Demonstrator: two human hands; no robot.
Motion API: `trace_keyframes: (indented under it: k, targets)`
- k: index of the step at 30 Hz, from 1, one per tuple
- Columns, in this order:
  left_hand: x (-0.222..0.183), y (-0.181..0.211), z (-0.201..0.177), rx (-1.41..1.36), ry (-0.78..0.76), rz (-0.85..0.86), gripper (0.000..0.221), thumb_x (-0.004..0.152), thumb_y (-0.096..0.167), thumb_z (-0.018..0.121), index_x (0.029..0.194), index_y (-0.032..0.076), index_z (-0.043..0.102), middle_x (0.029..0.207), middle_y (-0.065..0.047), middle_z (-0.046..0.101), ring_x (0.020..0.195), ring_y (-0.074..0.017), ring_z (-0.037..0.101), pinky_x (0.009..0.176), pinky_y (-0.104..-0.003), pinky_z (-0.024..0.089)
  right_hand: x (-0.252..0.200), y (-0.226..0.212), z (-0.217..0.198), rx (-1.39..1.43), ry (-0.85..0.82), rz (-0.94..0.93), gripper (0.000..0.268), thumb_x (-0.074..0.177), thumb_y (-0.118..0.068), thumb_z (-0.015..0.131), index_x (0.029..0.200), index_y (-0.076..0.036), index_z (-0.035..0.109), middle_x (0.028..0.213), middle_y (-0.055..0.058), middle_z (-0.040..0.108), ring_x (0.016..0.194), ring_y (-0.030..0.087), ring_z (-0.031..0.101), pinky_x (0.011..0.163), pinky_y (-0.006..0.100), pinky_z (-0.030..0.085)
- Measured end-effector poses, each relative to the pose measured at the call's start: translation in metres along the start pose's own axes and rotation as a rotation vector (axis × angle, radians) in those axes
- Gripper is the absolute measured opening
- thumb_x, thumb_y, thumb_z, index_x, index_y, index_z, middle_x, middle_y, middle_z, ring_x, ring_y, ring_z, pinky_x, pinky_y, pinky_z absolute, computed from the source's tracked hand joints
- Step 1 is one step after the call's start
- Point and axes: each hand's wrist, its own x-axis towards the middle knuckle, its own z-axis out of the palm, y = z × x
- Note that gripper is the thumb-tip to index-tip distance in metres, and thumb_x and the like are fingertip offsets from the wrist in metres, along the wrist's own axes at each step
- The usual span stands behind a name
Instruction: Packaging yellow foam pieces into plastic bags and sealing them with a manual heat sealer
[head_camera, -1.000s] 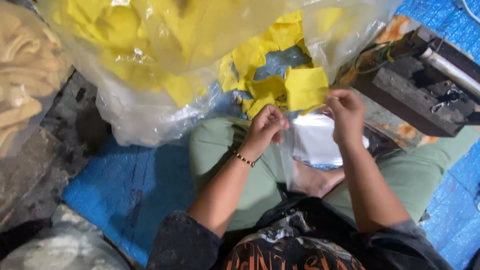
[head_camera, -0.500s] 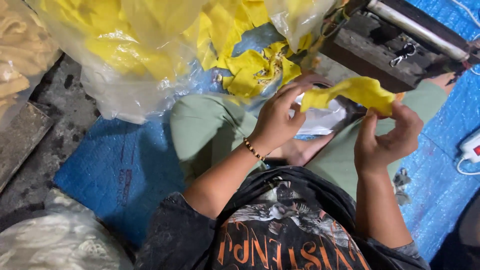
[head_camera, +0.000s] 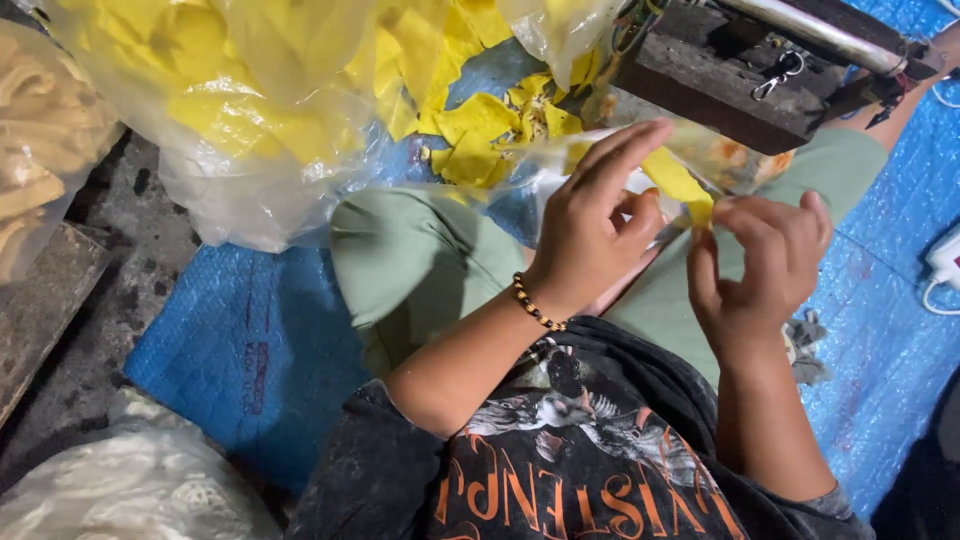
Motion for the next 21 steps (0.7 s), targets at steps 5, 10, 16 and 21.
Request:
trace_keyframes:
  k: [5, 10, 16, 21]
  targets:
    - [0.006, -0.010, -0.005, -0.520, -0.230, -0.393, 0.057, 0.086, -0.013, 0.063, 0.140, 0.003, 0.053, 0.133, -0.014, 0.064, 0.072, -0.0145, 0.074, 0.055, -0.021, 0.059, -0.025, 0.018, 0.010, -0.232, -0.140, -0.090, 0.045, 0.106, -0.047, 0.078, 0.132, -0.011, 0.074, 0.137, 0.011, 0.078, 0.141, 0.037, 0.061, 0.132, 0.055, -0.005]
    - [0.011, -0.020, -0.024, -0.457, -0.517, -0.291, 0.056, 0.089, -0.002, 0.069, 0.142, -0.002, 0.049, 0.144, -0.021, 0.061, 0.074, -0.0150, 0.078, 0.045, -0.013, 0.053, 0.006, -0.005, -0.010, -0.132, -0.270, -0.042, 0.020, 0.087, -0.002, 0.082, 0.105, -0.008, 0.077, 0.111, 0.006, 0.077, 0.118, 0.031, 0.067, 0.125, 0.067, 0.011]
    - [-0.011, -0.086, -0.044, 0.094, -0.970, -0.374, 0.064, 0.072, 0.048, 0.080, 0.120, 0.011, 0.059, 0.115, -0.010, 0.074, 0.104, -0.0236, 0.072, 0.089, -0.039, 0.057, 0.004, 0.008, 0.005, 0.069, -0.211, 0.081, 0.014, 0.098, 0.006, 0.074, 0.093, -0.006, 0.070, 0.094, 0.008, 0.075, 0.088, 0.024, 0.066, 0.126, 0.050, 0.028]
    - [-0.093, -0.159, -0.049, -0.638, -0.698, -0.653, 0.034, 0.094, 0.013, 0.072, 0.125, 0.001, 0.064, 0.112, -0.012, 0.069, 0.097, -0.0232, 0.069, 0.082, -0.039, 0.060, -0.007, 0.038, 0.056, 0.861, -0.260, 0.456, 0.012, 0.104, -0.008, 0.062, 0.100, 0.002, 0.065, 0.093, 0.015, 0.070, 0.089, 0.029, 0.067, 0.107, 0.051, 0.048]
